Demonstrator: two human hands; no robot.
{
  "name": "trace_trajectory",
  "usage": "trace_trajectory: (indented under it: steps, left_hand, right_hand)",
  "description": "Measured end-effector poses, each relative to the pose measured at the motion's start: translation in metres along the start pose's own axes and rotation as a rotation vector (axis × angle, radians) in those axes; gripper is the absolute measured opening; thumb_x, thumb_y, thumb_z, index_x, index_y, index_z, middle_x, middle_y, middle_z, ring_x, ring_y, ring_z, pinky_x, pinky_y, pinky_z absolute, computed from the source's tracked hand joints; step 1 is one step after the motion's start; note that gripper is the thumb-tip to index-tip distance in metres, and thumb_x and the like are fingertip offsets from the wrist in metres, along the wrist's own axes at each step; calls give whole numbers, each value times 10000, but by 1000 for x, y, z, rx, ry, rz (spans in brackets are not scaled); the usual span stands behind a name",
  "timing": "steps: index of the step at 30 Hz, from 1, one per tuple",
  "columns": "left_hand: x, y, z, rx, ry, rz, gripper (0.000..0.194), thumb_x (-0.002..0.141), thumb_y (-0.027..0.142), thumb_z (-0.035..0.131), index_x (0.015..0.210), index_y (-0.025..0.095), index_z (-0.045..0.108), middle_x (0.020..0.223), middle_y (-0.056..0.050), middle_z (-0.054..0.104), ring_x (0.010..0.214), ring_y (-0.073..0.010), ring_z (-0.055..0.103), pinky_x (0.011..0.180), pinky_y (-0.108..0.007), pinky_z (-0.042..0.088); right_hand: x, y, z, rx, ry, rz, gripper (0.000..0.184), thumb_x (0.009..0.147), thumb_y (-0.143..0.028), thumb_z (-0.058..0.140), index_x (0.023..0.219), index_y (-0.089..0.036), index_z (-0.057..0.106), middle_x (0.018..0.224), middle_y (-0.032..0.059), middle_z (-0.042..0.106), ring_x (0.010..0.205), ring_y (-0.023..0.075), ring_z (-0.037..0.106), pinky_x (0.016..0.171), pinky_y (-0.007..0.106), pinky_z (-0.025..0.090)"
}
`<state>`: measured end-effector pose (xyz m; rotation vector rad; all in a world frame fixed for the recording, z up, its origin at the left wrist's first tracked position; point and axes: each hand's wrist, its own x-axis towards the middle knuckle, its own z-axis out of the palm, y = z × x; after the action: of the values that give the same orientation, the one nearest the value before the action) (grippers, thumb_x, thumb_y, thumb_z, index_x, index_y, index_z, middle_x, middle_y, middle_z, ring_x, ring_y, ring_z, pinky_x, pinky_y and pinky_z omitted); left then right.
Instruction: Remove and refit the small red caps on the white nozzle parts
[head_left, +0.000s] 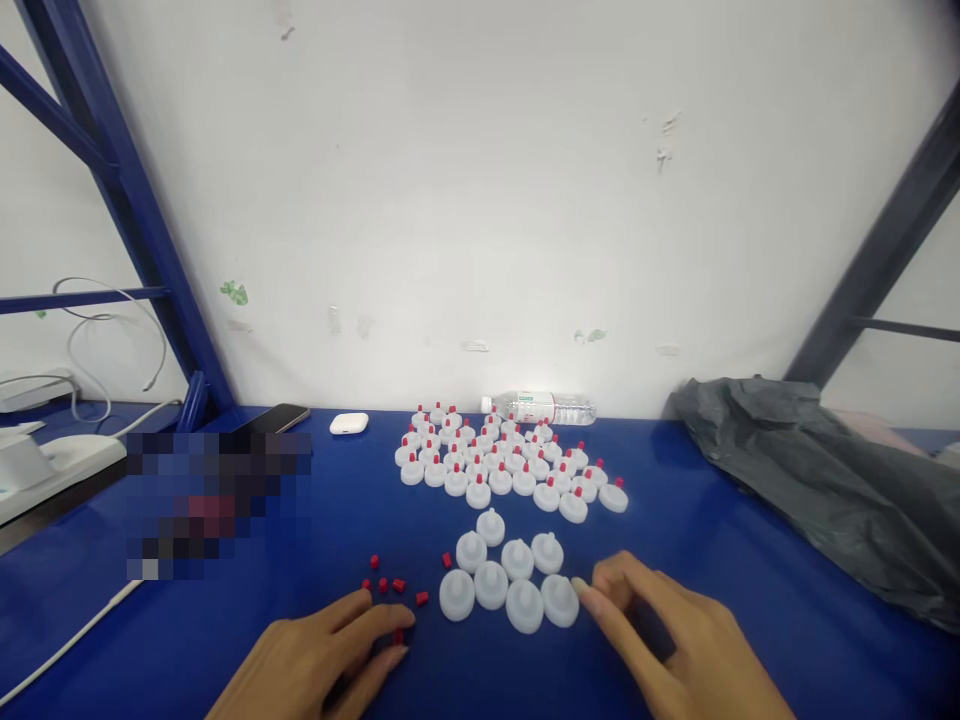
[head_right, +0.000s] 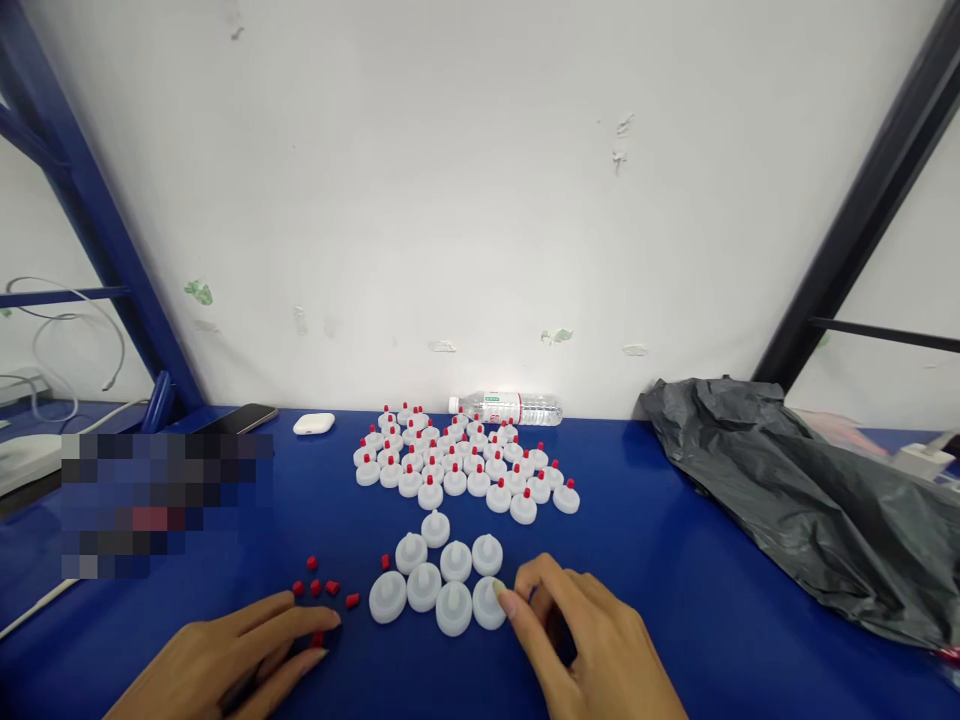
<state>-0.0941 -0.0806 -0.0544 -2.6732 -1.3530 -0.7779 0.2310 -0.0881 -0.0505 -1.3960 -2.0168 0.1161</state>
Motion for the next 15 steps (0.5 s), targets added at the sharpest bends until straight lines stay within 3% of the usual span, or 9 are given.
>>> trace_trajectory:
  steps: [2,4,10,13,15]
  left_hand:
    - [-2,-2,2,22,7,-41,230,951,357,530,1089,329,712,925,29,775,720,-127,757,643,-120,568]
    - [-3,-3,3,24,-13,-87,250,955,369,517,1117,321,702,948,25,775,738,-133,757,657,-133,573]
    - [-5,0,3,-53,-106,-209,291,972,399,487,1201,333,653,820,53,741,650,-118,714,658,-153,554]
    - [-5,1,3,-86,-134,-244,316,974,405,482,1245,338,628,798,50,724,648,-120,698,629,-160,523]
    - [-6,0,3,-106,-163,-269,320,977,409,474,1244,326,630,757,49,704,633,-118,685,627,-163,506]
  right_hand:
    - [1,-4,-3,5,-68,-48,311,1013,-391,452,789,-264,628,739,-37,689,671,124,689,647,186,559]
    - [3,-8,-5,-7,-100,-112,280,1012,-363,458,849,-272,665,823,-26,715,766,134,713,722,193,573]
    - [2,4,-1,-110,-24,-96,258,1020,-349,431,1003,-273,677,1002,12,724,897,152,718,795,217,590]
    - [5,18,3,-255,86,-80,313,993,-437,465,1190,-268,640,1233,62,669,1099,233,672,909,348,590]
    - [10,24,6,-342,120,-100,454,974,-494,479,1366,-274,545,1442,77,538,1299,298,543,1012,452,537]
